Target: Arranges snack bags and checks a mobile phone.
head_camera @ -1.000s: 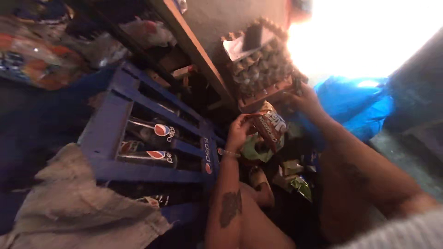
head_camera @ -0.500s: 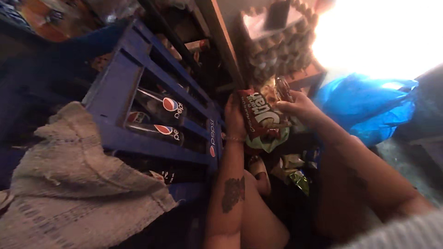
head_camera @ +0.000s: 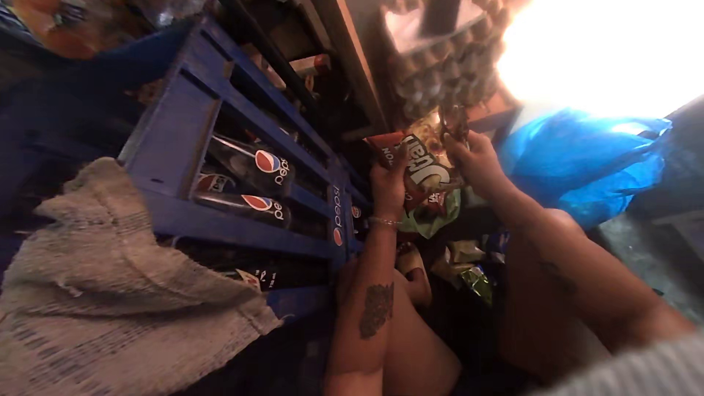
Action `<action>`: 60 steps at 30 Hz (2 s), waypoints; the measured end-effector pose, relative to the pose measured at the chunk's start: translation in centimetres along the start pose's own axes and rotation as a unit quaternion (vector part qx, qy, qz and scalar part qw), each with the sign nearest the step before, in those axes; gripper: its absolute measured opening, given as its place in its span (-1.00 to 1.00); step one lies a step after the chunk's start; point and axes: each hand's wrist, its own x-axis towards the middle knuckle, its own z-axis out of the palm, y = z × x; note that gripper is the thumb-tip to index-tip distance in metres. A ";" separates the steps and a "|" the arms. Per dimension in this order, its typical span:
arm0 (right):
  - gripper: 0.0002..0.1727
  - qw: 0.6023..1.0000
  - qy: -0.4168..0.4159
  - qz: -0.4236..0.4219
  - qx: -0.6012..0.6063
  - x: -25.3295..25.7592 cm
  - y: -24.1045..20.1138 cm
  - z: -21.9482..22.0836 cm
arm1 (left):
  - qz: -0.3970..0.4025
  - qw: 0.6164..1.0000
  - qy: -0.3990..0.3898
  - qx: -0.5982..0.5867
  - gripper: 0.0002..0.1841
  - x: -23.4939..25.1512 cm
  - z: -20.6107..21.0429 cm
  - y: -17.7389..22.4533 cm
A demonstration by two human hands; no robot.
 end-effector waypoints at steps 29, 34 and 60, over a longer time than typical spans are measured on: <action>-0.51 0.990 0.024 0.133 0.048 -2.3 1.1 3.2 | 0.043 0.969 0.206 -0.131 -0.33 -0.6 2.7 -2.9; -0.53 0.986 0.083 0.097 0.107 -1.1 0.4 2.0 | 0.037 0.980 0.110 -0.162 -0.51 -0.4 2.7 -3.0; -0.57 0.994 0.060 0.090 0.014 -1.4 -1.1 -2.0 | 0.116 0.993 0.021 0.017 0.10 0.2 1.3 -2.9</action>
